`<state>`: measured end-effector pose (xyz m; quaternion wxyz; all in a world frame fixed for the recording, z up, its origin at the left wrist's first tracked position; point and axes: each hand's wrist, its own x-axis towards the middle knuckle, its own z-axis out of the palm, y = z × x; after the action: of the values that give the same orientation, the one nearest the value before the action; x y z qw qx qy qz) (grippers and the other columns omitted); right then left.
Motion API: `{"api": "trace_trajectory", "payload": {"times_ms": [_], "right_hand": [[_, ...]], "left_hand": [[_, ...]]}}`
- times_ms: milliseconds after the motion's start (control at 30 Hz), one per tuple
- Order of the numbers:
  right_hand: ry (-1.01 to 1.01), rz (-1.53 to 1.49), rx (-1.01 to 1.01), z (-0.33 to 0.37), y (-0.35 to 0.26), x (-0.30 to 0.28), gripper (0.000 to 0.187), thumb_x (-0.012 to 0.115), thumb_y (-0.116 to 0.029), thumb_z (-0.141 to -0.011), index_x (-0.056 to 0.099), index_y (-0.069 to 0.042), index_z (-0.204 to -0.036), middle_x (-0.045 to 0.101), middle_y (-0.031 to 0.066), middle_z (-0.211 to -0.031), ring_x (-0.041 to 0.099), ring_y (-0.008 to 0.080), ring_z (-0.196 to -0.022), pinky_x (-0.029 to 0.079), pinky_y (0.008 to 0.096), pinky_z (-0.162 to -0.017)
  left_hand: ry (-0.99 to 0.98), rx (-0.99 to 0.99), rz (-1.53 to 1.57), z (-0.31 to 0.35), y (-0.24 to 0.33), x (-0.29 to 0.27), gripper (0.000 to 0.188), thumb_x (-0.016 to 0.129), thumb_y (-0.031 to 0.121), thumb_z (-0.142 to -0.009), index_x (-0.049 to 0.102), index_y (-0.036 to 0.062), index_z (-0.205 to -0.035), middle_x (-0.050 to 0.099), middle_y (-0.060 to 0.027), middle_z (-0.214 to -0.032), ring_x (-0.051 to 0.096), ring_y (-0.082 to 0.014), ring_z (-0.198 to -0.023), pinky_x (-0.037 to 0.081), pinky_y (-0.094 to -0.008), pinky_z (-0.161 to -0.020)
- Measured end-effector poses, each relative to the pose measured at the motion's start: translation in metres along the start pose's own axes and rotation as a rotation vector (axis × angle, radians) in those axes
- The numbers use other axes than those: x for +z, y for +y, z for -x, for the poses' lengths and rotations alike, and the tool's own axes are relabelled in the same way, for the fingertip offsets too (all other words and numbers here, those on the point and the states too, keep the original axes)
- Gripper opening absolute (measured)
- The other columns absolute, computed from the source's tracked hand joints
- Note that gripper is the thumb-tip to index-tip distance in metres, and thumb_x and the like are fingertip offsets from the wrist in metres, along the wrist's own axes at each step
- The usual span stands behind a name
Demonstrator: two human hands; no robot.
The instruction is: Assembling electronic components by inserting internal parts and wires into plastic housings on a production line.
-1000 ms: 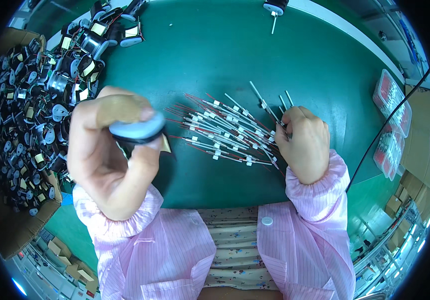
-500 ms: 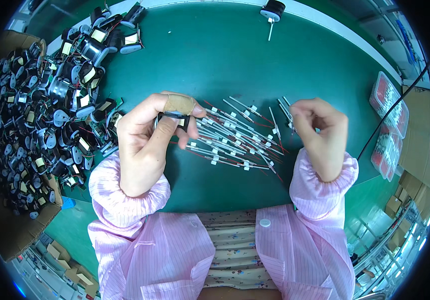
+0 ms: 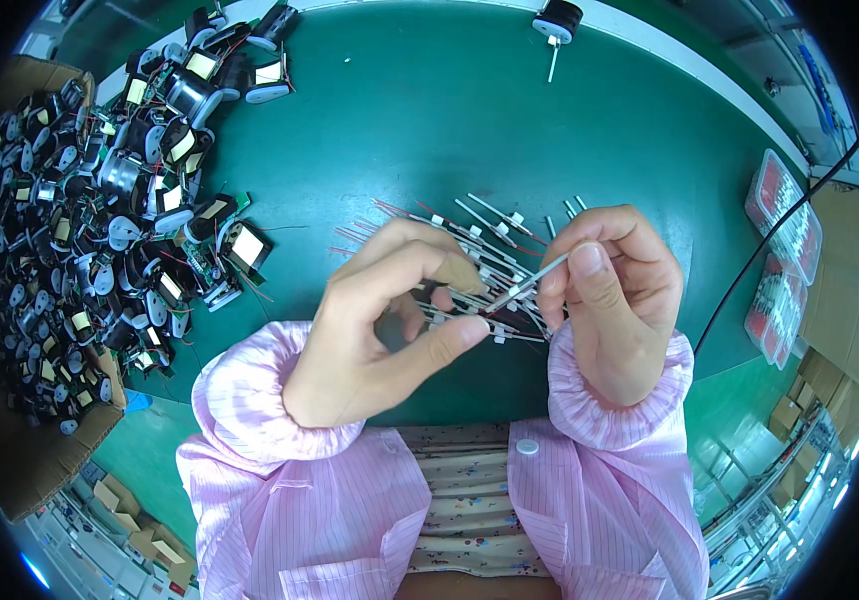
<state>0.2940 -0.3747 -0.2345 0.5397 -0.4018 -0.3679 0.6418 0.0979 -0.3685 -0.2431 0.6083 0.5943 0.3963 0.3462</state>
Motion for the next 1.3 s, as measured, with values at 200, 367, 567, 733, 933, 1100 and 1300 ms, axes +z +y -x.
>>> {"api": "trace_trajectory", "payload": {"times_ms": [200, 367, 567, 733, 933, 1100, 1300], "right_hand": [[0.122, -0.011, 0.031, 0.004, 0.001, 0.011, 0.009, 0.055, -0.003, -0.092, 0.057, 0.005, -0.097, 0.063, 0.0089, -0.074, 0.059, 0.0102, -0.061, 0.047, 0.0217, -0.051], [-0.056, -0.112, -0.025, 0.004, 0.005, 0.011, 0.013, 0.058, 0.006, -0.087, 0.059, 0.007, -0.1, 0.062, 0.0112, -0.087, 0.061, 0.0115, -0.072, 0.049, 0.0215, -0.056], [-0.117, 0.117, -0.086, 0.003, 0.005, 0.009, 0.012, 0.062, 0.011, -0.082, 0.065, 0.009, -0.094, 0.061, 0.0149, -0.09, 0.061, 0.0133, -0.072, 0.051, 0.0222, -0.06], [-0.113, 0.149, -0.109, 0.004, 0.005, 0.011, 0.013, 0.064, 0.01, -0.081, 0.065, 0.009, -0.094, 0.063, 0.0167, -0.089, 0.061, 0.0138, -0.068, 0.052, 0.0222, -0.059], [-0.217, 0.351, -0.237, 0.006, 0.008, 0.011, 0.014, 0.064, 0.011, -0.081, 0.066, 0.008, -0.093, 0.064, 0.0156, -0.086, 0.062, 0.014, -0.067, 0.051, 0.0211, -0.058], [-0.042, 0.139, -0.044, 0.013, 0.001, 0.017, 0.014, 0.066, 0.01, -0.079, 0.066, 0.006, -0.092, 0.066, 0.0141, -0.081, 0.063, 0.0142, -0.065, 0.05, 0.0219, -0.055], [-0.094, 0.345, -0.177, 0.012, -0.002, 0.016, 0.012, 0.066, 0.011, -0.079, 0.065, 0.008, -0.091, 0.066, 0.0159, -0.082, 0.062, 0.0136, -0.062, 0.051, 0.0209, -0.053]], "left_hand": [[0.245, 0.438, -0.608, -0.002, -0.002, 0.007, 0.02, 0.077, -0.001, -0.06, 0.064, 0.0022, -0.075, 0.057, -0.0125, -0.094, 0.06, -0.0243, -0.07, 0.047, -0.0303, -0.056], [0.205, 0.312, -0.379, 0.004, 0.003, 0.004, 0.016, 0.075, -0.004, -0.064, 0.063, 0.0014, -0.072, 0.058, -0.0124, -0.093, 0.06, -0.02, -0.069, 0.046, -0.028, -0.056], [0.182, 0.056, -0.072, 0.008, 0.007, 0.003, 0.012, 0.072, -0.005, -0.072, 0.064, 0.0017, -0.078, 0.059, -0.009, -0.095, 0.058, -0.0105, -0.07, 0.041, -0.0206, -0.053], [0.096, 0.0, 0.003, 0.007, 0.003, -0.003, 0.01, 0.069, -0.004, -0.077, 0.064, 0.0023, -0.083, 0.058, -0.0066, -0.098, 0.054, -0.0043, -0.069, 0.034, -0.018, -0.047], [0.03, 0.001, 0.136, 0.008, 0.001, -0.003, 0.007, 0.066, -0.004, -0.08, 0.063, 0.0012, -0.083, 0.057, -0.007, -0.1, 0.047, -0.0036, -0.063, 0.031, -0.0175, -0.046], [0.021, 0.215, -0.129, 0.005, -0.004, -0.002, 0.006, 0.066, -0.002, -0.081, 0.063, 0.0003, -0.086, 0.057, -0.0082, -0.099, 0.048, -0.0062, -0.067, 0.033, -0.0203, -0.048], [-0.054, 0.073, -0.005, 0.007, 0.003, -0.001, 0.005, 0.066, -0.001, -0.082, 0.064, -0.0013, -0.086, 0.056, -0.0068, -0.098, 0.049, -0.0073, -0.068, 0.033, -0.0194, -0.051]]}}
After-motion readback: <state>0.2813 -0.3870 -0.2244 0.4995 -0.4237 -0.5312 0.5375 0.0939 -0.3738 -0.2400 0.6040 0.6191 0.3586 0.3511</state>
